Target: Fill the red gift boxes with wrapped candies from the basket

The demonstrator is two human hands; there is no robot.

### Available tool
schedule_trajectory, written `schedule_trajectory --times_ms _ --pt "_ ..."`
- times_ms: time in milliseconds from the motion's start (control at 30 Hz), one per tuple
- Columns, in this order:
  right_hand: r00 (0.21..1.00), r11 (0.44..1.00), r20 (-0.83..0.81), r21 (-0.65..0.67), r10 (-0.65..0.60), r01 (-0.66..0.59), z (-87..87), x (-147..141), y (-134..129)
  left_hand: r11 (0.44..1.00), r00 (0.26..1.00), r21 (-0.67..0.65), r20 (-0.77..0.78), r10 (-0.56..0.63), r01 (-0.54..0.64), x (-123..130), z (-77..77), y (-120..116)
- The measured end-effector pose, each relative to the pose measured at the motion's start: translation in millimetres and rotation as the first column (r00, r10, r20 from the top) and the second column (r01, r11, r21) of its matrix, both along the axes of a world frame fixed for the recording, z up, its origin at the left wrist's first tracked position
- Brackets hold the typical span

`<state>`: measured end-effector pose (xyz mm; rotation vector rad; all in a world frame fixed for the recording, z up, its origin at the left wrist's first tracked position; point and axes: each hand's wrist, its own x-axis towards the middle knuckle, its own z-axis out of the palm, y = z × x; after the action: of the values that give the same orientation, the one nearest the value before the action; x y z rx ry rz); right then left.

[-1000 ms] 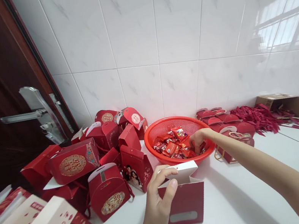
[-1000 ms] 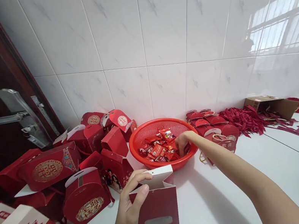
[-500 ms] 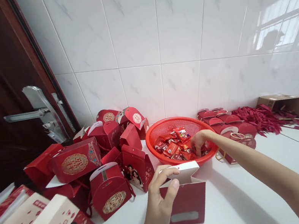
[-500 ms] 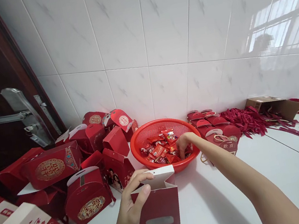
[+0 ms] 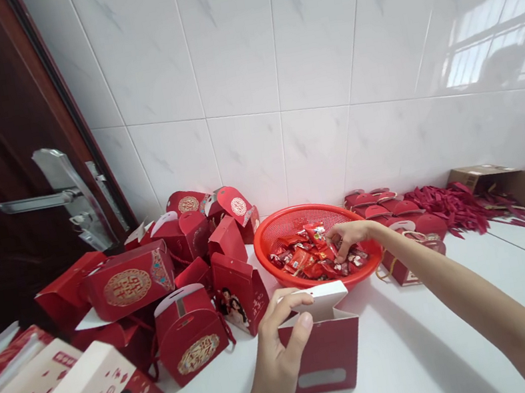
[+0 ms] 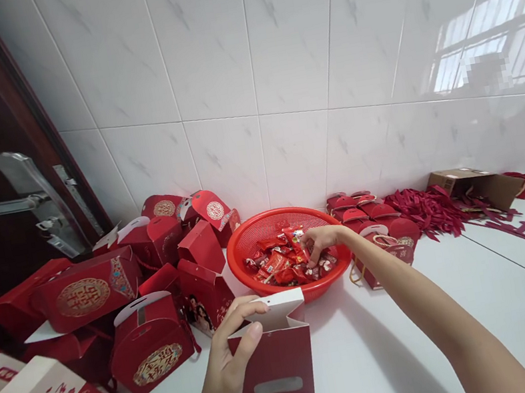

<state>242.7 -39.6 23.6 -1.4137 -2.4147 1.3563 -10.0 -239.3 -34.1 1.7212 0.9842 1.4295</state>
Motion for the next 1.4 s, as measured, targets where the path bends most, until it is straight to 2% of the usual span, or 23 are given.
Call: schedule_trajectory --times_ms 67,167,233,367,567,700,967,1167,1400 --pt "0.987 1.0 -0.158 -0.005 -0.031 0.03 1.3 2 -3 1.0 1.0 -0.003 0.001 -0.004 0.004 0 0.6 0" --pt "0.933 0.989 -0.35 0.086 -0.08 0.117 2.1 0 -7 1.0 1.0 -0.001 -0.001 -0.007 0.007 1 1.1 1" --pt "0.898 0.971 -0.427 0.151 -0.104 0.185 0.8 -3 -8 1.0 1.0 0.008 -0.002 -0.008 0.008 1 0.8 2" --pt "0.84 0.955 -0.529 0.171 -0.118 0.242 -5.7 -11 -11 1.0 1.0 0.012 0.001 0.005 -0.005 1 -0.5 2" --pt "0.832 0.937 -0.539 0.207 -0.131 0.282 -15.6 -19 -16 1.0 1.0 0.012 0.009 0.007 -0.007 1 0.3 1" --pt "0.78 0.927 -0.606 0.181 -0.158 0.329 -19.1 -18 -17 1.0 1.0 0.008 0.007 0.01 -0.01 1 -0.6 0" --pt "0.702 0.843 -0.684 0.247 -0.199 0.479 -20.6 -19 -20 0.999 0.999 0.011 0.002 0.036 -0.036 0 -3.4 1" --pt "0.669 0.838 -0.717 0.232 -0.197 0.495 -20.4 -17 -21 0.999 0.999 0.002 -0.012 0.051 -0.051 -1 -5.2 0" --pt "0.649 0.792 -0.736 0.271 -0.195 0.546 -18.3 -14 -24 0.998 0.997 -0.008 -0.026 0.067 -0.067 -1 -3.2 0"
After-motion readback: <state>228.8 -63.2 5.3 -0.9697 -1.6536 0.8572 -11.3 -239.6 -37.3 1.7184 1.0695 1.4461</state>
